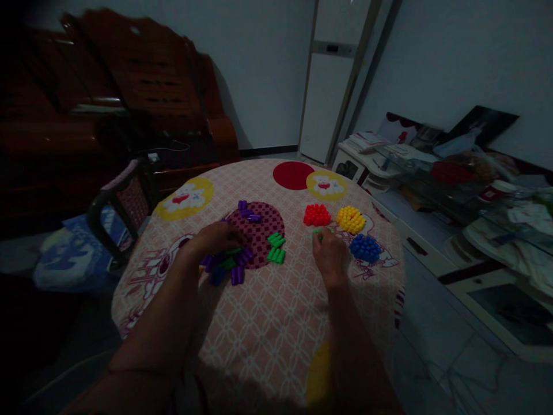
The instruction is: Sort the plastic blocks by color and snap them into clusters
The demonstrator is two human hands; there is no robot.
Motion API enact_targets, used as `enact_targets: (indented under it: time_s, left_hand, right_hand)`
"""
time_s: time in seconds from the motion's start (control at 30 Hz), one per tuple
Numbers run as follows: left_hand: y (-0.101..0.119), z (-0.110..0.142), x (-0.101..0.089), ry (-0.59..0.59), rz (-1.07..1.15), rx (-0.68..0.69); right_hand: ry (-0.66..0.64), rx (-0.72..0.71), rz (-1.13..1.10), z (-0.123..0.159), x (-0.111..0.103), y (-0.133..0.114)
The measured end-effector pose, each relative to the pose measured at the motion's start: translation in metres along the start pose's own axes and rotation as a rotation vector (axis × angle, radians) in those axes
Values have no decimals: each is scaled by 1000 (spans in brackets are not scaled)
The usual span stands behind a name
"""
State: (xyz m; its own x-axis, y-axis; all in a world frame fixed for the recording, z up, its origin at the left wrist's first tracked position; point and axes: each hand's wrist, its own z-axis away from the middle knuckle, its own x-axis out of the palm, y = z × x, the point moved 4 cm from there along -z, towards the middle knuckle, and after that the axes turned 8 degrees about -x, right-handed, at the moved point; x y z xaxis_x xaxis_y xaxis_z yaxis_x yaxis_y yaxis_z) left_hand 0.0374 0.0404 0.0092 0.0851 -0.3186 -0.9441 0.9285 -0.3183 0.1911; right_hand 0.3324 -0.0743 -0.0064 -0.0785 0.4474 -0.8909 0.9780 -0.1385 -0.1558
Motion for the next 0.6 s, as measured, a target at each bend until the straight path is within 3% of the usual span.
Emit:
enact_targets:
  time_s: [0.13, 0.27, 0.37, 0.47, 0.6]
  left_hand:
    - [21, -2, 2, 142, 47, 37]
    - [58, -3, 16, 195, 94, 158]
    - [79, -6, 30, 220, 75, 132]
    - [88, -11, 40, 223, 111, 92]
    - [86, -17, 44, 255, 306, 144]
  right_hand:
    - [40, -36, -29, 1, 1, -4]
    - [37, -60, -70, 1, 2, -9]
    - [14, -57, -84, 1, 2, -13]
    - [-20, -56, -106, 0, 3, -16]
    - [-62, -62, -147, 1, 4, -20]
